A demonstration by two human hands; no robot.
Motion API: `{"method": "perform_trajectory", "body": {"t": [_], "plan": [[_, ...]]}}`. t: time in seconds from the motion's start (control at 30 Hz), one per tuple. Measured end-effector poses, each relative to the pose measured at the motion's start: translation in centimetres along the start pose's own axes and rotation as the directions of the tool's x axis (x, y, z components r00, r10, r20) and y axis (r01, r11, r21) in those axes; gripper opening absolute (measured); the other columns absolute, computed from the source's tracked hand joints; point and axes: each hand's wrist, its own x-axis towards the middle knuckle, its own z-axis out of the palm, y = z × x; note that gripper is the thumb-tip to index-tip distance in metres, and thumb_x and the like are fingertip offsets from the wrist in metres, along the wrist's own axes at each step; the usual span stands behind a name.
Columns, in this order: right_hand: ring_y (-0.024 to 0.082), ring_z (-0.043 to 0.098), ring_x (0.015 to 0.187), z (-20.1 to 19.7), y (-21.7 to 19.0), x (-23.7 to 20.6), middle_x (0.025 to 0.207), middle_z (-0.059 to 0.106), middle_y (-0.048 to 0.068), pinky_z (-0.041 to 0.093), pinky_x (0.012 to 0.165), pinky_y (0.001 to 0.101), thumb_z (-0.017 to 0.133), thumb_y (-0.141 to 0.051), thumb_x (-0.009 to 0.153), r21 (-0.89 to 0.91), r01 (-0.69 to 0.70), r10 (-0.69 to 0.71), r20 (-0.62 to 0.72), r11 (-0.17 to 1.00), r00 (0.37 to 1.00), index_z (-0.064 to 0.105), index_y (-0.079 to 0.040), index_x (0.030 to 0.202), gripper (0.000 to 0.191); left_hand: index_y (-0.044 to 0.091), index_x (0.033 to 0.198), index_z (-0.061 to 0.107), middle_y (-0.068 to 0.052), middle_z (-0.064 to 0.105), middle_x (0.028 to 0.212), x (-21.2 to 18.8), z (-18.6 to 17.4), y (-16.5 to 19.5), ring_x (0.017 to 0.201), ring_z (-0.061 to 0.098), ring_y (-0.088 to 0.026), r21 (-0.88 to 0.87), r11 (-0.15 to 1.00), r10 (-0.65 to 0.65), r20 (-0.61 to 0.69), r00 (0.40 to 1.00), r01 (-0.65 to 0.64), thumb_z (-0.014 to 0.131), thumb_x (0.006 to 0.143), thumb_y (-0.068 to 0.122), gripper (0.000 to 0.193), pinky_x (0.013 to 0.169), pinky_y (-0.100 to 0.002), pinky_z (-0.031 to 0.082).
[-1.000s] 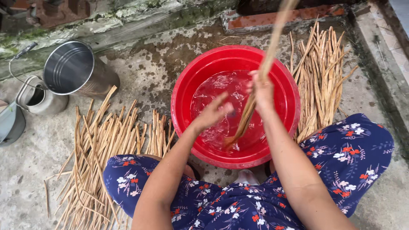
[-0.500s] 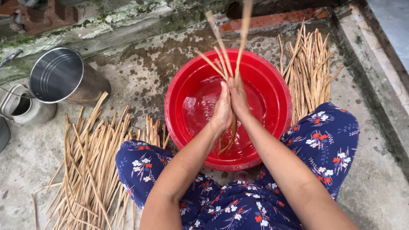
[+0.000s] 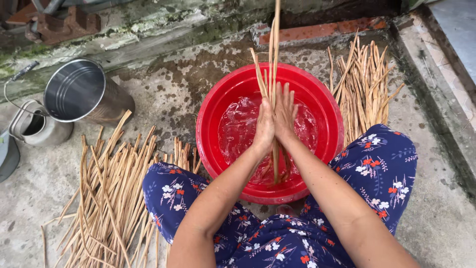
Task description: The person sits on the floor and repeatedly washes thin wooden sticks in a red basin filled with water. They pick up small bundles from a pile on the left, submerge and agitate them in the water, then place them on a pile on the right. The process continues with multiple bundles.
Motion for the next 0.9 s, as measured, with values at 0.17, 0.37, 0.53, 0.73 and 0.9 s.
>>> {"method": "perform_trajectory", "body": {"t": [0.17,0.37,0.53,0.73,0.9], "plan": [[0.017,0.06,0.082,-2.2,-3.0,1.4,0.094,0.062,0.009,0.053,0.069,0.0309,0.044,-0.042,0.103,0.158,-0.186,0.15,0.212,0.97,0.966,0.057,-0.01,0.131,0.045,-0.01,0.14,0.053,-0.041,0.048,0.126,-0.3,0.6,-0.9,0.105,0.052,-0.057,0.158,0.976,-0.133,-0.113,0.985,0.15,0.018,0.107,0.067,0.091,0.094,-0.061,0.054],[0.013,0.055,0.05,-5.3,-3.6,2.5,0.057,0.049,0.002,0.063,0.063,0.0255,0.048,-0.039,0.108,0.307,-0.074,0.037,0.125,0.949,0.991,0.07,-0.006,0.101,0.04,0.018,0.143,0.034,0.002,0.049,0.125,-1.4,2.3,-1.6,0.11,0.052,-0.005,0.109,0.993,0.036,0.103,0.994,-0.047,0.031,0.1,0.064,0.063,0.092,-0.03,0.05],[0.018,0.052,0.061,-2.0,-2.9,-0.4,0.07,0.055,0.005,0.046,0.054,0.0382,0.044,-0.045,0.111,0.071,-0.208,0.21,-0.027,0.976,0.977,0.069,-0.008,0.111,0.045,0.027,0.149,0.031,-0.001,0.048,0.12,0.8,0.3,-0.6,0.107,0.053,-0.012,-0.227,0.957,-0.177,0.029,0.984,0.179,0.027,0.099,0.068,0.065,0.093,-0.038,0.051],[0.027,0.022,0.147,1.4,-2.0,-2.7,0.159,0.03,0.016,0.021,0.118,0.049,0.045,-0.053,0.102,0.166,0.086,-0.111,0.148,0.982,0.983,0.031,-0.014,0.153,0.065,0.001,0.15,0.041,-0.024,0.048,0.127,1.8,-1.1,-1.4,0.12,0.048,-0.035,-0.356,0.934,-0.064,-0.052,0.997,0.042,0.028,0.101,0.073,0.088,0.096,-0.048,0.05],[0.031,0.009,0.155,-0.6,-1.4,0.1,0.169,0.017,0.011,0.003,0.125,0.0568,0.024,-0.065,0.099,-0.28,0.007,-0.018,-0.039,0.96,0.999,0.023,-0.028,0.163,0.074,0.01,0.156,0.025,-0.021,0.035,0.157,0.4,0.5,-0.8,0.149,0.034,-0.03,-0.308,0.922,-0.217,0.086,0.972,0.233,0.027,0.097,0.072,0.086,0.119,-0.047,0.035]]}}
